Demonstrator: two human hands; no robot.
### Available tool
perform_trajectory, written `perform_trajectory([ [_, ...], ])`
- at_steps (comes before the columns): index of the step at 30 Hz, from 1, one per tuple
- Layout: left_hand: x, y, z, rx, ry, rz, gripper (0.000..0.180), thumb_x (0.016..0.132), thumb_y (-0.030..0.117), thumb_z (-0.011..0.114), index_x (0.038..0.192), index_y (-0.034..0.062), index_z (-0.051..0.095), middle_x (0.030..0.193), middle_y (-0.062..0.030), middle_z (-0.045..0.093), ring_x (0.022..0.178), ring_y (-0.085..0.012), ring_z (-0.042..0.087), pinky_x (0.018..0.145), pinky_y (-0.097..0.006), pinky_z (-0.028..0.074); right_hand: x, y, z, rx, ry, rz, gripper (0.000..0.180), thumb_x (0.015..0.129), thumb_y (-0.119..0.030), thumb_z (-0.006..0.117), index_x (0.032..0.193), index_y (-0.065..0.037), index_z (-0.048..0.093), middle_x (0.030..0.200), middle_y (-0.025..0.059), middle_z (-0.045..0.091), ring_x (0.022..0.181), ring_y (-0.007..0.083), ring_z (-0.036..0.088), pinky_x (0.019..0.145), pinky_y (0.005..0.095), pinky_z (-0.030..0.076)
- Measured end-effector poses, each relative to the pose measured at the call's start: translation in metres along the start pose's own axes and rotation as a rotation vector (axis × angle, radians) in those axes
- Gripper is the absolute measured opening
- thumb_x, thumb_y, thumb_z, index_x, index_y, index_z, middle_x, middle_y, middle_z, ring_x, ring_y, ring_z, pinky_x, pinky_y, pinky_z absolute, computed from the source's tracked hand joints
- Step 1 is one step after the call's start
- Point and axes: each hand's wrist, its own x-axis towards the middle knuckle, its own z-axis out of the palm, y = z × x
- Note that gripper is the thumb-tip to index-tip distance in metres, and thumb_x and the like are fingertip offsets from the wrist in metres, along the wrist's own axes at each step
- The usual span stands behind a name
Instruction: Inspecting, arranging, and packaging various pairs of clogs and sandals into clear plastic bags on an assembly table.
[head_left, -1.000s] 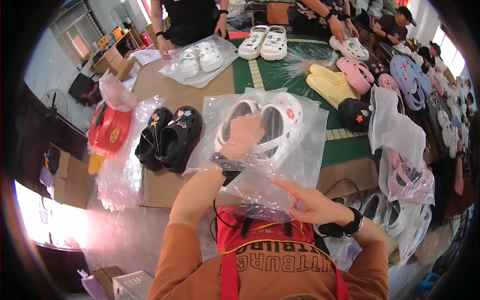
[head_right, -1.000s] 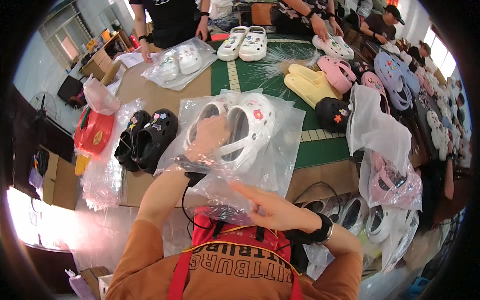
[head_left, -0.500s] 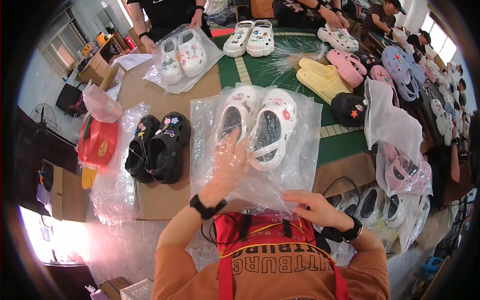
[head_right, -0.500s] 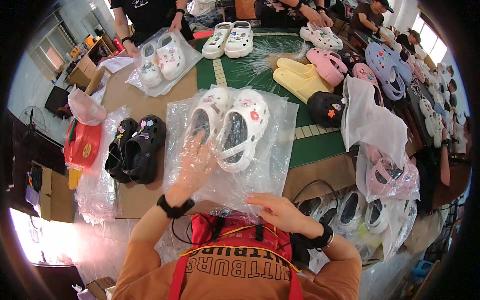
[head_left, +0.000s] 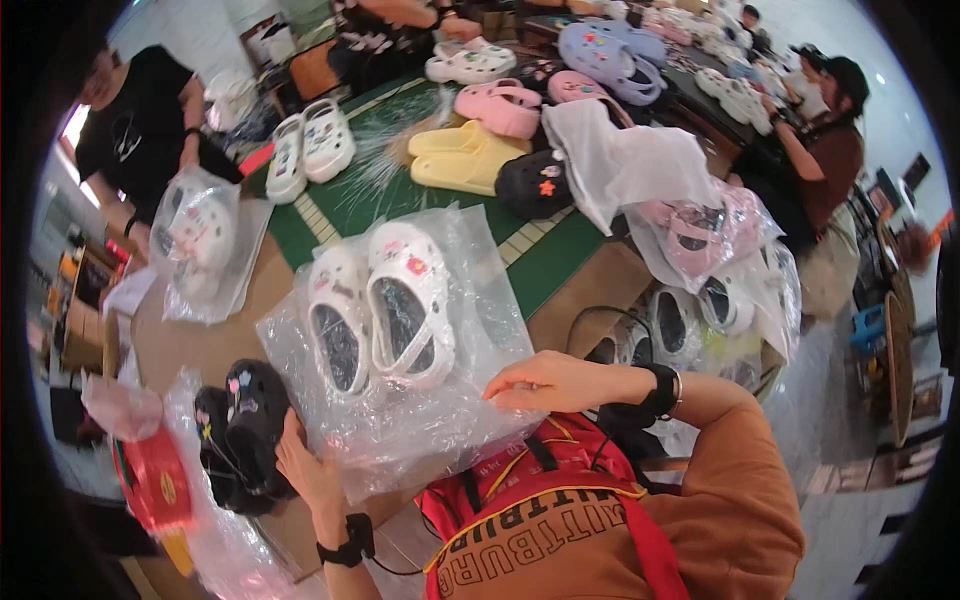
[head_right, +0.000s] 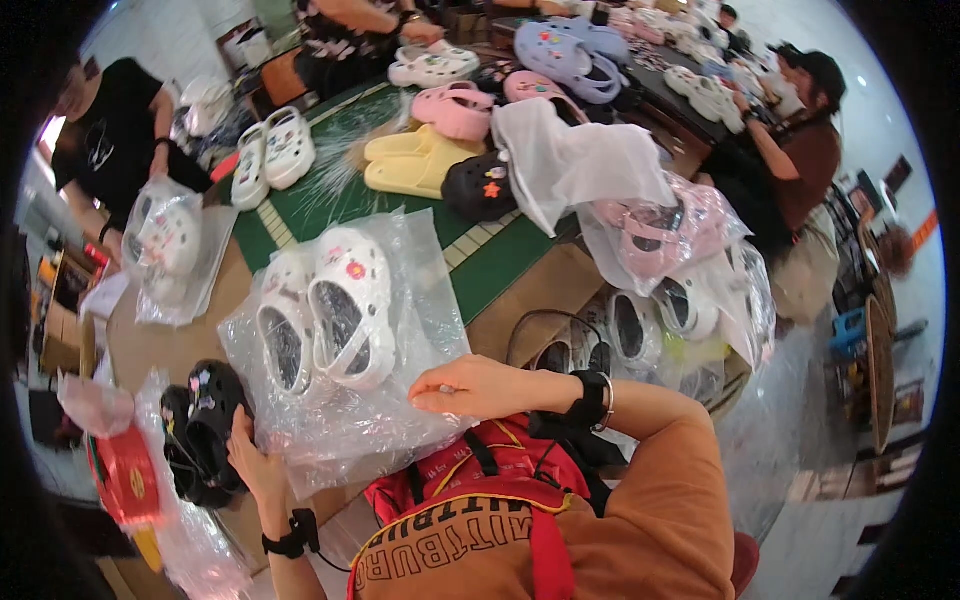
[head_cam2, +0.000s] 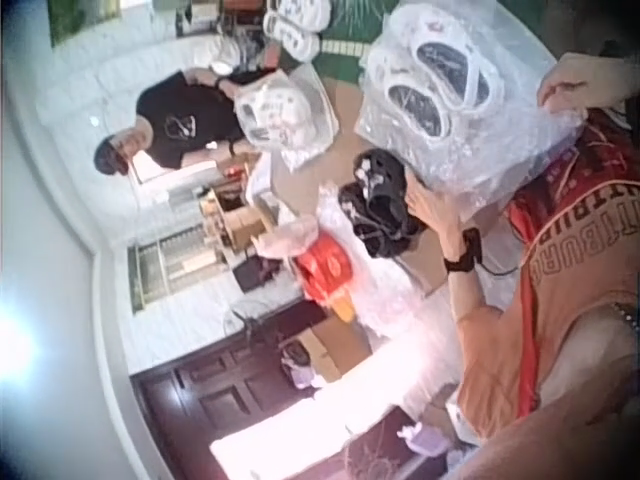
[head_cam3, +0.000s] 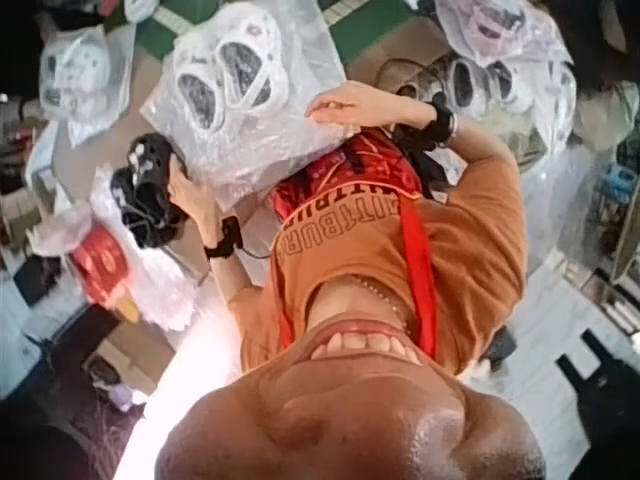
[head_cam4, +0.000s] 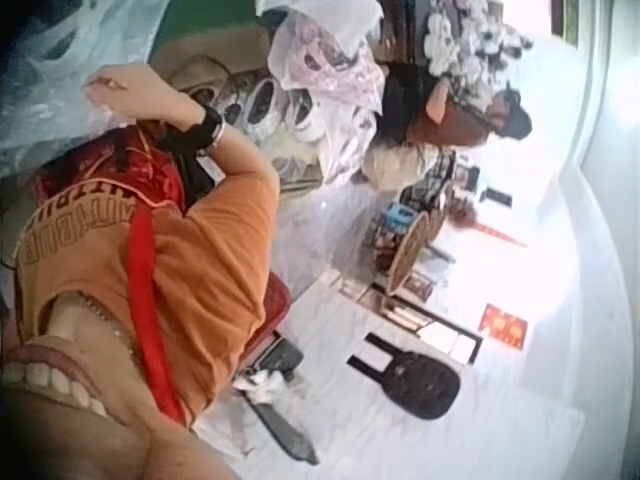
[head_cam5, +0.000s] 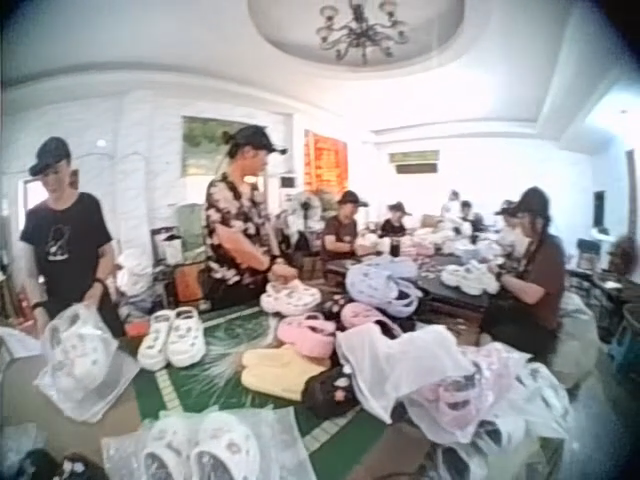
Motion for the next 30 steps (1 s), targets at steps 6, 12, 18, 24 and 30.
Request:
perform_trajectory([
  [6, -0.002, -0.03, 0.015, -0.436, -0.107, 0.091, 0.065, 0.065, -0.009, 0.044, 0.129, 0.0038, 0.035, 0.113, -0.0152, 0.051, 0.095, -0.022, 0.053, 0.075, -0.023, 0.041, 0.01, 0.013, 0.017, 0.669, 0.324, 0.207, 0.079, 0.084, -0.044, 0.052, 0.138, -0.006, 0.009, 0.135, 0.0182, 0.025, 0.103, 0.0299, 0.048, 0.064, 0.0355, 0.049],
  [12, -0.012, -0.032, 0.011, -1.059, -0.209, -0.157, 0.073, 0.065, -0.013, 0.035, 0.135, 0.0068, 0.027, 0.133, -0.0163, 0.034, 0.113, -0.0212, 0.042, 0.076, -0.023, 0.043, 0.036, 0.013, 0.032, 0.818, 0.172, 0.325, 0.104, 0.074, -0.059, 0.057, 0.136, 0.0, -0.002, 0.136, 0.0214, 0.018, 0.11, 0.0364, 0.039, 0.062, 0.0394, 0.049],
  [18, -0.007, -0.021, 0.006, -1.157, -0.158, -0.137, 0.052, 0.07, -0.01, 0.039, 0.121, 0.0017, 0.046, 0.124, -0.0144, 0.044, 0.096, -0.0172, 0.053, 0.061, -0.022, 0.047, 0.062, 0.028, 0.033, 0.87, 0.074, 0.468, 0.103, 0.069, -0.065, 0.057, 0.136, -0.002, 0.01, 0.128, 0.0199, 0.026, 0.101, 0.0294, 0.04, 0.062, 0.0326, 0.039],
  [24, 0.009, -0.037, 0.031, -1.009, -0.166, -0.008, 0.022, 0.072, -0.004, 0.045, 0.092, -0.003, 0.055, 0.093, -0.0071, 0.057, 0.082, -0.0133, 0.052, 0.073, -0.023, 0.041, 0.084, 0.055, 0.041, 0.982, -0.176, 0.289, 0.059, 0.079, -0.055, 0.052, 0.117, -0.01, 0.051, 0.105, 0.0014, 0.05, 0.087, 0.0138, 0.047, 0.061, 0.0304, 0.039],
  [30, 0.008, -0.009, 0.005, -0.897, -0.279, 0.131, 0.031, 0.064, 0.001, 0.054, 0.095, -0.0027, 0.053, 0.099, -0.0111, 0.053, 0.092, -0.0182, 0.05, 0.083, -0.027, 0.038, 0.085, 0.066, 0.028, 1.122, -0.352, 0.222, 0.023, 0.085, -0.036, 0.052, 0.082, -0.014, 0.061, 0.066, -0.0083, 0.052, 0.054, 0.0052, 0.046, 0.048, 0.023, 0.037],
])
